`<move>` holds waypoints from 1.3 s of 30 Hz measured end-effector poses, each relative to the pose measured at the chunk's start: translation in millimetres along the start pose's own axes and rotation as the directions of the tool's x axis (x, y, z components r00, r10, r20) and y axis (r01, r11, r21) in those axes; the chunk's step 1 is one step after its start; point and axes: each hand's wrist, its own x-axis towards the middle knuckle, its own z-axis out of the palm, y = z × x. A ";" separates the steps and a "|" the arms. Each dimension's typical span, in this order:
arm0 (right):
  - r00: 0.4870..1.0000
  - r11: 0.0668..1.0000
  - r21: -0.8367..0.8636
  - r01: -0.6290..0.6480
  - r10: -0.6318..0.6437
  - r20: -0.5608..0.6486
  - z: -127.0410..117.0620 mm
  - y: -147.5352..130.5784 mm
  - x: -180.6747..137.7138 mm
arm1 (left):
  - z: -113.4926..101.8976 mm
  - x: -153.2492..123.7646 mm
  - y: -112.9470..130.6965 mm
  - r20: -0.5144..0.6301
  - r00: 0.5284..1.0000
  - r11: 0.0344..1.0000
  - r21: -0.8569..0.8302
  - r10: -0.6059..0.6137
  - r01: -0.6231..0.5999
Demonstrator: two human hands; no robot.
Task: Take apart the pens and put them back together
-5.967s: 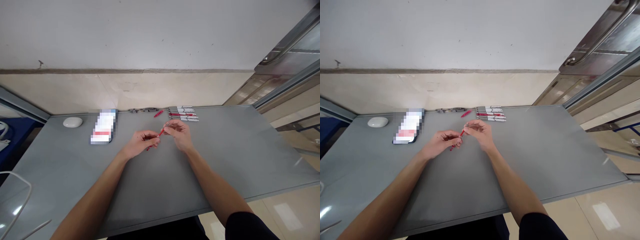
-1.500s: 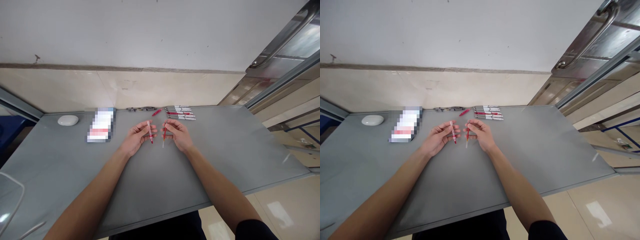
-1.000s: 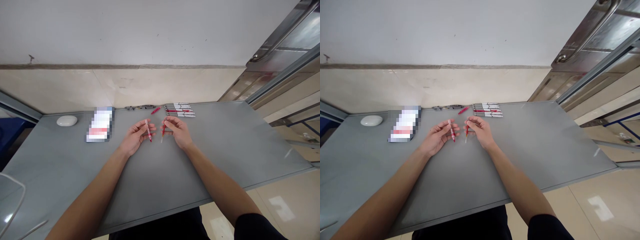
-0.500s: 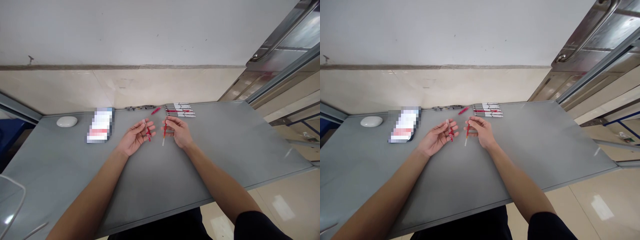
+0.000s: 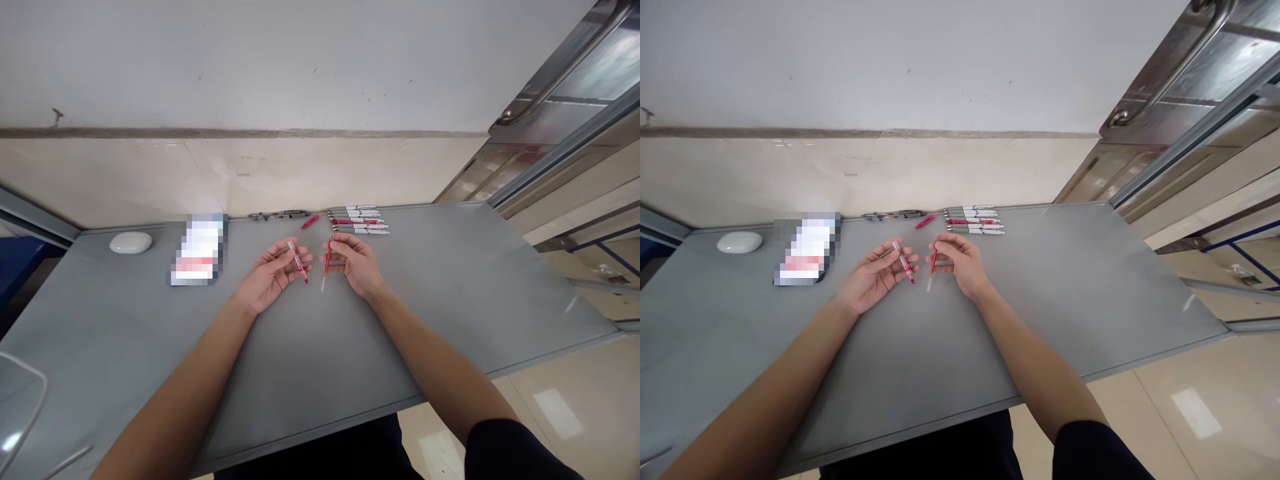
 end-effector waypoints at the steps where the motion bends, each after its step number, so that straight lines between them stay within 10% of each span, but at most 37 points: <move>1: 1.000 1.000 -0.005 0.000 0.000 0.004 0.1 -0.3 -0.3 | -0.1 -0.2 -0.1 0.004 1.000 1.000 0.012 0.002 -0.002; 39: 0.994 0.992 0.065 -0.107 0.105 0.033 -10.4 -2.4 5.6 | -2.9 1.8 -0.7 -0.016 1.000 1.000 0.014 0.002 -0.002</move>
